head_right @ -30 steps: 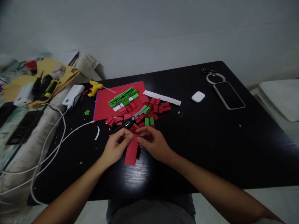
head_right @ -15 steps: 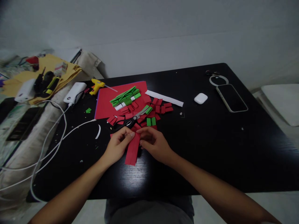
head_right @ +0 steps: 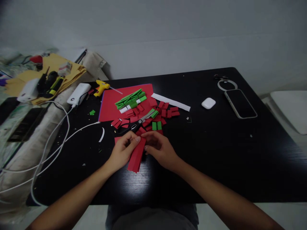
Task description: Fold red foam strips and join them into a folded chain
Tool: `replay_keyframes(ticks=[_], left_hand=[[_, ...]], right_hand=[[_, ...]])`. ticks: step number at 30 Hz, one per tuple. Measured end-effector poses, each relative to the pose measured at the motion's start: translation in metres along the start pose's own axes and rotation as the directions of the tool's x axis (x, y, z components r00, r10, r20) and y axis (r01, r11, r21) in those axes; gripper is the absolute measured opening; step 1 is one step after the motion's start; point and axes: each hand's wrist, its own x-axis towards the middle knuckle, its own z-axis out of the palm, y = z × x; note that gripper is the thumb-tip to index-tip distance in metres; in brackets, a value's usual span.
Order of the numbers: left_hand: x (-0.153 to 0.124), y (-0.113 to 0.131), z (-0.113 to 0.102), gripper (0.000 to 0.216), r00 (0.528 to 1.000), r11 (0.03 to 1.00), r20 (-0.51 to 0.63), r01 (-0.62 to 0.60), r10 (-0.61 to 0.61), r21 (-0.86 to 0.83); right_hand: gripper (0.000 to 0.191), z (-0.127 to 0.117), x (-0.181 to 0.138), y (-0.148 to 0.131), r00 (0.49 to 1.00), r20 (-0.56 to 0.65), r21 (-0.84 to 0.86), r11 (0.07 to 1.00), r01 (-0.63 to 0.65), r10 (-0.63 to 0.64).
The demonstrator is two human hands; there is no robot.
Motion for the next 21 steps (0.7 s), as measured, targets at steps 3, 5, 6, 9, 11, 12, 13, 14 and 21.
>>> replay_keyframes(ticks=[3,5,6,9,11,12,13,14,21], left_hand=[[0.0001,-0.0004,-0.0006,0.038,1.0,1.0,-0.008,0.016,-0.016,-0.005],[0.0001,-0.0007,-0.0008,0.039,1.0,1.0,-0.009,0.019,-0.019,-0.015],[0.0002,-0.0009,-0.0008,0.039,1.0,1.0,-0.009,0.018,-0.018,-0.024],[0.0007,-0.0014,-0.0004,0.041,1.0,0.998,-0.005,0.016,-0.017,-0.055],[0.0012,-0.0011,0.0001,0.043,1.0,0.997,-0.006,0.029,-0.029,-0.074],[0.0016,-0.0007,0.0004,0.044,0.999,0.995,-0.006,0.039,-0.039,-0.089],[0.0019,-0.0001,0.0006,0.044,0.999,0.993,-0.003,0.051,-0.051,-0.11],[0.0023,0.0006,0.0007,0.045,0.998,0.989,0.005,0.064,-0.064,-0.136],[0.0045,0.0042,-0.0001,0.048,0.987,0.945,0.066,0.157,-0.144,-0.286]], right_hand=[[0.032,0.0003,0.0004,-0.0009,1.0,0.001,0.024,1.0,-0.005,0.005],[0.032,0.0003,0.0009,-0.0004,1.0,0.006,0.035,0.999,-0.005,0.005],[0.032,0.0003,0.0011,0.0001,1.0,0.008,0.042,0.999,-0.004,0.003],[0.033,-0.0003,0.0017,0.0015,1.0,0.004,0.048,0.999,0.003,-0.003],[0.034,-0.0008,0.0019,0.0019,1.0,0.001,0.039,0.999,0.006,-0.006],[0.034,-0.001,0.002,0.002,1.0,0.001,0.033,0.999,0.004,-0.004],[0.035,-0.0012,0.002,0.0019,1.0,0.002,0.028,1.0,0.002,-0.002],[0.035,-0.0013,0.0021,0.0019,1.0,0.001,0.025,1.0,0.004,-0.004],[0.035,-0.0023,0.0035,0.0027,1.0,-0.003,0.029,1.0,0.011,-0.011]])
